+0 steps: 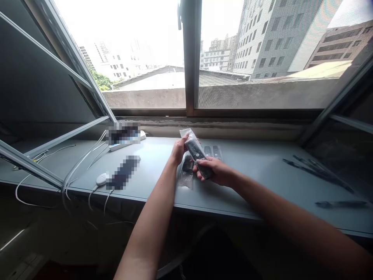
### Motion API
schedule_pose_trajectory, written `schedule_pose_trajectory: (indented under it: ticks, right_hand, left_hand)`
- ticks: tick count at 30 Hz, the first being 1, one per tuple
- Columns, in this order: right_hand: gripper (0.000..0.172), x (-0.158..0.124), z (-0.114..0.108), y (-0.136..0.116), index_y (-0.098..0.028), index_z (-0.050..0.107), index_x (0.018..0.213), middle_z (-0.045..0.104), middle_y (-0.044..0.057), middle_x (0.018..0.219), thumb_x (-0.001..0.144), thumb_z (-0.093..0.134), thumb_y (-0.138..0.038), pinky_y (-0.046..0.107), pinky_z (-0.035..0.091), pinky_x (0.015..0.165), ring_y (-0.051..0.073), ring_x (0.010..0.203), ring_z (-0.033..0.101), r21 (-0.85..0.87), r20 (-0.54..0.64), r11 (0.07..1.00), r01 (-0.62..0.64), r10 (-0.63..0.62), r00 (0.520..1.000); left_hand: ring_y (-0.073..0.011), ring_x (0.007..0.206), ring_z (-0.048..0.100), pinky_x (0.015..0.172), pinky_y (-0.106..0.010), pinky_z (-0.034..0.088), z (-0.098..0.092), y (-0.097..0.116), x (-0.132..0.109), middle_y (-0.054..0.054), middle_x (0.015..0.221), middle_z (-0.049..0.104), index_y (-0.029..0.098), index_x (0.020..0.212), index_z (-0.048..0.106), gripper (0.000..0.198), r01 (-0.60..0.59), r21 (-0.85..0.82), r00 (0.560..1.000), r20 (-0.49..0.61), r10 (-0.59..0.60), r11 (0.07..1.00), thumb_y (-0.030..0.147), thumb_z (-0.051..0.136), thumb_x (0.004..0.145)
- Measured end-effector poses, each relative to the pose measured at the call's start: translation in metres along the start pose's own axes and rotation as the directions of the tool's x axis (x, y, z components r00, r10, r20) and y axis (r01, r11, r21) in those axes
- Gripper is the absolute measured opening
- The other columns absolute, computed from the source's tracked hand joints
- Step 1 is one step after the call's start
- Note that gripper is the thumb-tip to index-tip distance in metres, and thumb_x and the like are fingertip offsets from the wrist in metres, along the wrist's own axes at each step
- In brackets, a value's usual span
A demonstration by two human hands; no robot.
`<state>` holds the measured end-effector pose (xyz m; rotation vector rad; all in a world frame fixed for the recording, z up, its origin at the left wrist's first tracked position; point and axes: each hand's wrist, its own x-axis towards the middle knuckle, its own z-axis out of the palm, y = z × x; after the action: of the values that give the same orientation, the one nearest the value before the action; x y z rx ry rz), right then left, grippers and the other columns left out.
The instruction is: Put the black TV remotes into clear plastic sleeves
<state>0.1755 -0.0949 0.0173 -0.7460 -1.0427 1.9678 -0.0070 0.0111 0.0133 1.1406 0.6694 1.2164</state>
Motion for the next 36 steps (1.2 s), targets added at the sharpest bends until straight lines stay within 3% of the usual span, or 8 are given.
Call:
schedule_pose_trajectory:
  ticks: [5,14,21,25,27,29,33,36]
  right_hand:
    - [0.025,-0.002,0.003,-0.002,-0.012,0.073,0.113,0.081,0.012,0.095,0.097,0.082,-0.028,0.027,0.065,0.059,0.017,0.065,0.074,-0.006,-0.002,1.000,0.019,-0.019,1.000]
    - [0.022,-0.005,0.008,-0.006,-0.013,0.073,0.111,0.079,0.010,0.092,0.096,0.082,-0.027,0.025,0.062,0.055,0.015,0.062,0.071,-0.003,-0.009,1.000,0.017,-0.017,1.000]
    - [0.022,-0.005,0.009,-0.006,-0.012,0.073,0.108,0.079,0.009,0.091,0.095,0.084,-0.026,0.024,0.061,0.054,0.015,0.061,0.070,-0.003,-0.020,0.999,0.040,-0.040,0.999]
    - [0.022,-0.005,0.009,-0.007,-0.013,0.073,0.102,0.079,0.009,0.085,0.095,0.085,-0.030,0.022,0.057,0.050,0.013,0.056,0.067,-0.025,-0.015,0.999,0.032,-0.032,0.999]
    - [0.022,-0.005,0.007,-0.008,-0.013,0.074,0.100,0.079,0.009,0.086,0.095,0.085,-0.032,0.019,0.050,0.043,0.010,0.052,0.063,-0.033,-0.009,0.999,0.033,-0.033,0.999]
    - [0.024,-0.005,0.005,-0.008,-0.012,0.076,0.105,0.079,0.008,0.088,0.096,0.084,-0.033,0.018,0.044,0.038,0.008,0.048,0.058,-0.036,0.009,0.999,0.022,-0.021,1.000]
    - [0.033,-0.008,0.002,-0.011,-0.012,0.077,0.116,0.080,0.009,0.088,0.097,0.083,-0.039,0.019,0.043,0.036,0.009,0.046,0.058,-0.094,0.086,0.995,-0.045,0.053,0.995]
    - [0.034,-0.008,0.001,-0.013,-0.012,0.078,0.109,0.079,0.007,0.083,0.093,0.088,-0.040,0.020,0.046,0.039,0.010,0.046,0.059,-0.102,0.068,0.995,-0.002,0.009,0.998]
  left_hand:
    - [-0.0329,0.096,0.082,0.088,-0.039,0.062,0.002,-0.001,0.000,-0.017,0.091,0.084,0.011,0.098,0.083,0.050,0.048,-0.037,0.999,-0.006,-0.048,0.998,0.058,0.088,0.084]
    - [-0.0332,0.097,0.082,0.088,-0.039,0.061,0.002,0.001,-0.003,-0.018,0.092,0.083,0.010,0.094,0.083,0.051,0.040,0.013,0.996,0.073,-0.041,0.999,0.061,0.085,0.086]
    - [-0.0318,0.093,0.081,0.080,-0.036,0.060,0.002,-0.002,-0.003,-0.019,0.097,0.084,0.010,0.099,0.084,0.054,0.008,0.012,1.000,0.021,-0.008,1.000,0.062,0.084,0.087]
    - [-0.0331,0.097,0.081,0.082,-0.036,0.061,0.002,-0.002,0.000,-0.019,0.099,0.084,0.009,0.101,0.084,0.046,0.028,-0.024,0.999,0.043,-0.027,0.999,0.053,0.087,0.086]
    - [-0.0306,0.099,0.081,0.085,-0.034,0.060,0.000,0.000,0.003,-0.019,0.103,0.084,0.009,0.103,0.083,0.040,-0.024,-0.107,0.999,-0.030,0.021,0.994,0.046,0.085,0.088]
    - [-0.0265,0.104,0.080,0.089,-0.031,0.060,-0.006,0.004,0.007,-0.017,0.107,0.085,0.010,0.108,0.082,0.033,-0.131,-0.218,0.980,-0.175,0.093,0.967,0.039,0.078,0.094]
    - [-0.0181,0.113,0.078,0.094,-0.024,0.059,-0.024,0.012,0.013,-0.010,0.114,0.084,0.017,0.117,0.077,0.025,-0.339,-0.350,0.837,-0.536,0.110,0.873,0.031,0.060,0.105]
    - [-0.0136,0.105,0.077,0.084,-0.019,0.059,-0.037,0.014,0.013,-0.007,0.113,0.083,0.022,0.122,0.076,0.030,-0.344,-0.394,0.740,-0.673,-0.013,0.852,0.040,0.053,0.111]
